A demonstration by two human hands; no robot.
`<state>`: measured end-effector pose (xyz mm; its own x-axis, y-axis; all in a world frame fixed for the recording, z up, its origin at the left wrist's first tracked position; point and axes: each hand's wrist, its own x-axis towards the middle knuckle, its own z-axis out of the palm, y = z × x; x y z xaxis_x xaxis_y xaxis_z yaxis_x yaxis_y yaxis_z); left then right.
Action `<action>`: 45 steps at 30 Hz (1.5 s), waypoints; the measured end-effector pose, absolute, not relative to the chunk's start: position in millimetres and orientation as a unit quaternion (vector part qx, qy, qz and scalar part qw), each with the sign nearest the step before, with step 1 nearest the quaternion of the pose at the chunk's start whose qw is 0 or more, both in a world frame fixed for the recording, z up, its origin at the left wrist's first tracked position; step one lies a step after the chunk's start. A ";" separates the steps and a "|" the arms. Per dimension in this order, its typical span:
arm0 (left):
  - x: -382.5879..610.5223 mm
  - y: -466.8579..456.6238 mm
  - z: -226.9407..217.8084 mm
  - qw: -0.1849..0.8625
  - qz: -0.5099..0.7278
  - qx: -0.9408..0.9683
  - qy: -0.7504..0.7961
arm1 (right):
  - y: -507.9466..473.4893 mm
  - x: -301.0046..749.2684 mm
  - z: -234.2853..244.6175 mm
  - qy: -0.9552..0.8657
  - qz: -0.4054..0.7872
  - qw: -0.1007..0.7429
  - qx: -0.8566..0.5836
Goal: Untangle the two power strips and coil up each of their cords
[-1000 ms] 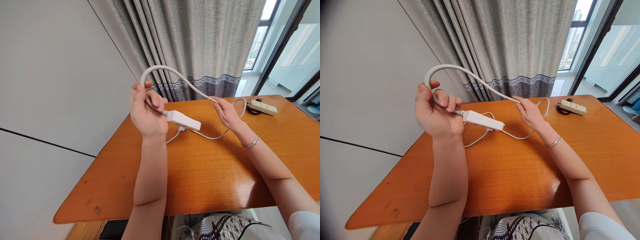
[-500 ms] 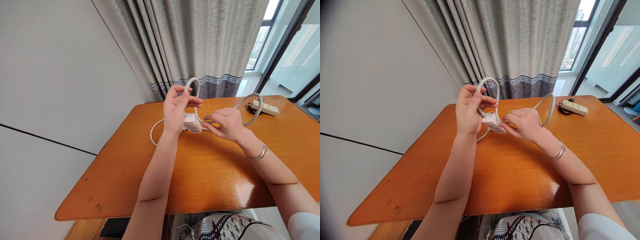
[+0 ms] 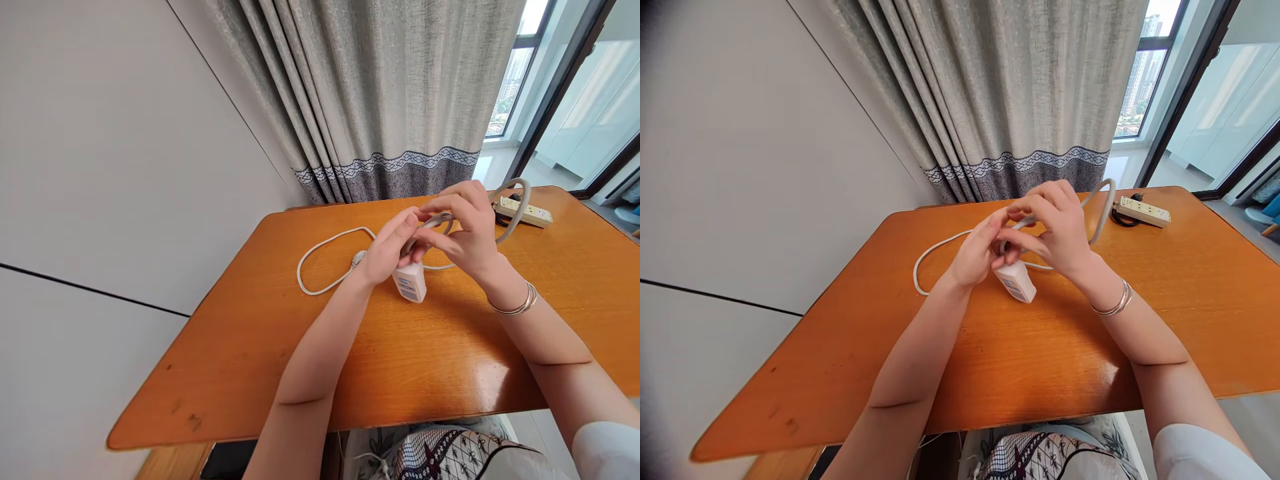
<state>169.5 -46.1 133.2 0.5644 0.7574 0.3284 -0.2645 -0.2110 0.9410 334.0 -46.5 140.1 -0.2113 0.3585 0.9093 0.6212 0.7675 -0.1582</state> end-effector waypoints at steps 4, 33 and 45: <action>165.8 -47.5 138.0 0.620 0.434 0.626 0.187 | -38.9 342.3 140.8 -0.785 -0.064 0.525 -0.322; 161.2 -49.7 149.8 0.624 0.402 0.602 0.295 | -41.9 334.3 131.8 -0.822 -0.107 0.402 -0.390; 146.3 -51.2 162.4 0.619 0.443 0.574 0.303 | -30.0 366.4 136.9 -0.723 -0.183 0.509 -0.431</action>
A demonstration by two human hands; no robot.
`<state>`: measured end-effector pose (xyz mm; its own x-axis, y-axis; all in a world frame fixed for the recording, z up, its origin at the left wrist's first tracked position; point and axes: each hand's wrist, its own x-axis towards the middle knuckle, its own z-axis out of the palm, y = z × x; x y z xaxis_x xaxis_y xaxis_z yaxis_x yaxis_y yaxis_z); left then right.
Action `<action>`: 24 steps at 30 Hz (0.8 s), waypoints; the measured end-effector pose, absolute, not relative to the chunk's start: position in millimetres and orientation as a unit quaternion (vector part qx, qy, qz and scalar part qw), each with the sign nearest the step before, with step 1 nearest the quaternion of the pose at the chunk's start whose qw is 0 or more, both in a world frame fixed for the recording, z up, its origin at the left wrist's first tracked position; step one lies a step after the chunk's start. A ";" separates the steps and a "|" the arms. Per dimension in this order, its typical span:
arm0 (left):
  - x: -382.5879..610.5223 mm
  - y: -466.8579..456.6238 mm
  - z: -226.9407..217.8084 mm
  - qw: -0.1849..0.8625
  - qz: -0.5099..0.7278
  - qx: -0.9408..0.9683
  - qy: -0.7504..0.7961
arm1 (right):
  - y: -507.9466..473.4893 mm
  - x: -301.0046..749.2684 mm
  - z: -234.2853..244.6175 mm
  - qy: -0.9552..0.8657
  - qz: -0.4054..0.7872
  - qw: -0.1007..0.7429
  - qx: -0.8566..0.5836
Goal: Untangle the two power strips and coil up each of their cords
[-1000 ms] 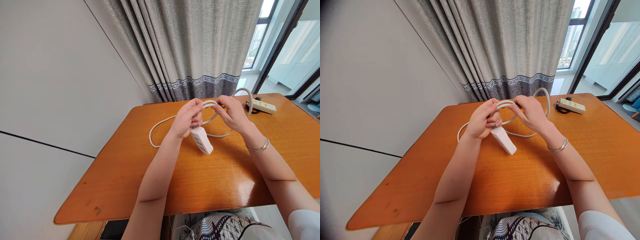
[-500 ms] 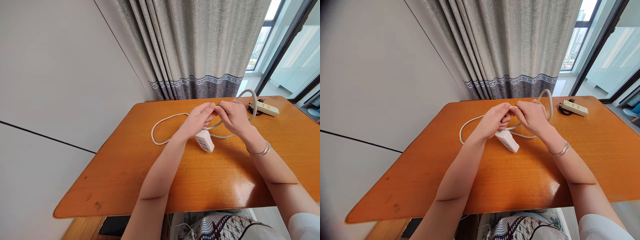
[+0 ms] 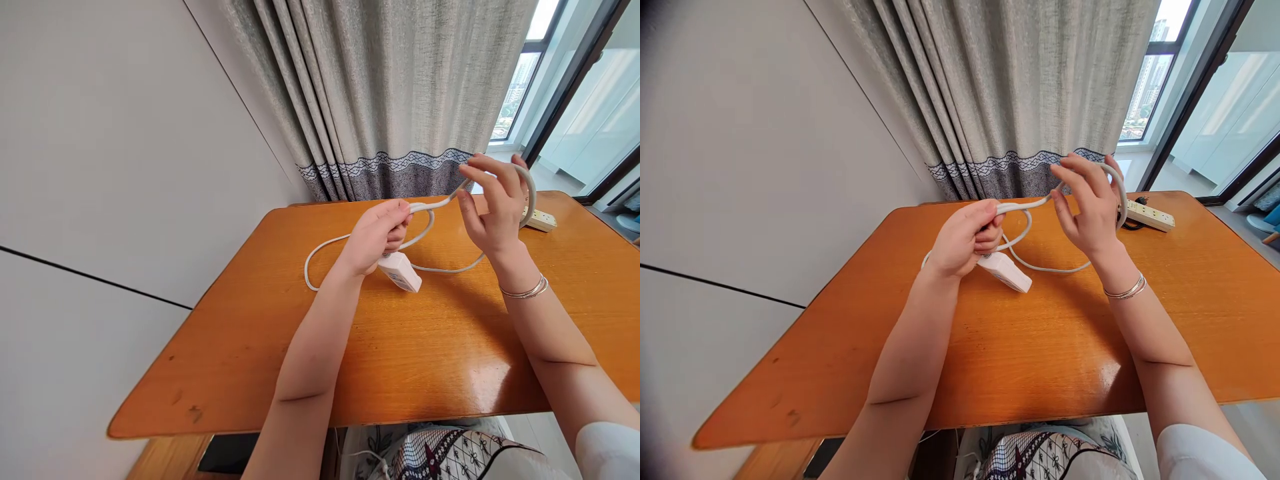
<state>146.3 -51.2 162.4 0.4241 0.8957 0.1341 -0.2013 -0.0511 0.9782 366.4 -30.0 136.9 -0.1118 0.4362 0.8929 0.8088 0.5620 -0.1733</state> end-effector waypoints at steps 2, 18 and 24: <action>142.7 -52.1 164.9 0.624 0.453 0.561 0.300 | -29.0 368.3 136.6 -0.714 -0.177 0.532 -0.420; 119.4 -58.7 186.0 0.588 0.620 0.458 0.246 | 3.8 390.1 132.1 -0.705 0.132 0.591 -0.369; 119.1 -56.9 188.8 0.596 0.620 0.450 0.240 | -1.7 379.5 130.1 -0.709 0.201 0.577 -0.353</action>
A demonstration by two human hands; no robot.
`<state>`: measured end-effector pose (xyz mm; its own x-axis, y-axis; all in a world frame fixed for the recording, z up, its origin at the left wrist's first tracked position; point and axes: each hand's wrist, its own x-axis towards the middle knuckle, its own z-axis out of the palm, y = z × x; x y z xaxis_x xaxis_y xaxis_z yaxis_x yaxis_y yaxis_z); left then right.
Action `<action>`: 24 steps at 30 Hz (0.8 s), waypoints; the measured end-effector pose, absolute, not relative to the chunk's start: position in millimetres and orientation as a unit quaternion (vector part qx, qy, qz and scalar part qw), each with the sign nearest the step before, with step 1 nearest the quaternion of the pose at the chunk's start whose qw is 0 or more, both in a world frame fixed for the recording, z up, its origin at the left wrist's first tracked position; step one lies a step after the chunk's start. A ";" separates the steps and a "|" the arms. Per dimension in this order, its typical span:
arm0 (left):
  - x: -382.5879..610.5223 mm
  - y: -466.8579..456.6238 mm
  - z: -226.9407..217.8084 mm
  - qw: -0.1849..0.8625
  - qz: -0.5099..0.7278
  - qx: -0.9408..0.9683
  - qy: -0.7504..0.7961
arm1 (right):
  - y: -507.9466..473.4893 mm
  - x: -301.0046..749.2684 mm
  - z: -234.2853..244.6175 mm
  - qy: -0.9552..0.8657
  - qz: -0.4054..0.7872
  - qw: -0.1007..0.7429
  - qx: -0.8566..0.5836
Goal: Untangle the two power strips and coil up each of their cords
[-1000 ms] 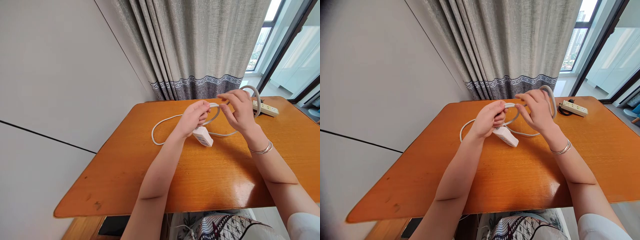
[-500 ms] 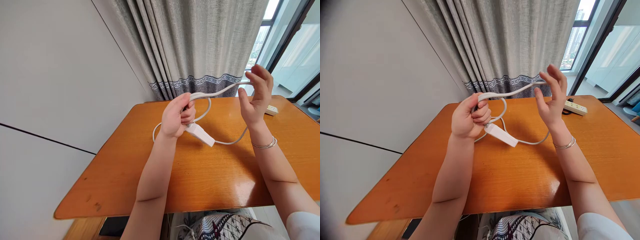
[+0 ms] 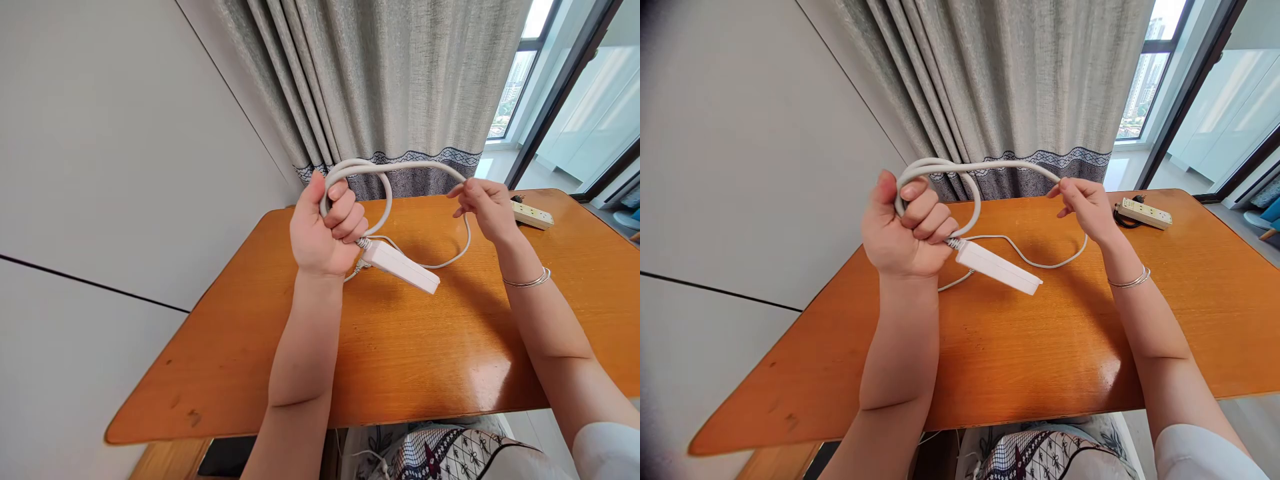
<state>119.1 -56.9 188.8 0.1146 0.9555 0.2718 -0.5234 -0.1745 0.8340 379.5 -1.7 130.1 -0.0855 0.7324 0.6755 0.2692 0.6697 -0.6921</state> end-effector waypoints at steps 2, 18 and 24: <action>119.3 -57.8 189.0 0.597 0.621 0.450 0.235 | -1.8 376.6 126.1 -0.750 0.175 0.536 -0.346; 137.4 -64.3 186.5 0.722 0.551 0.352 0.229 | -23.7 342.5 116.5 -0.871 -0.002 0.271 -0.411; 146.2 -62.4 181.5 0.745 0.530 0.342 0.218 | -28.5 332.5 119.9 -0.859 -0.025 0.225 -0.460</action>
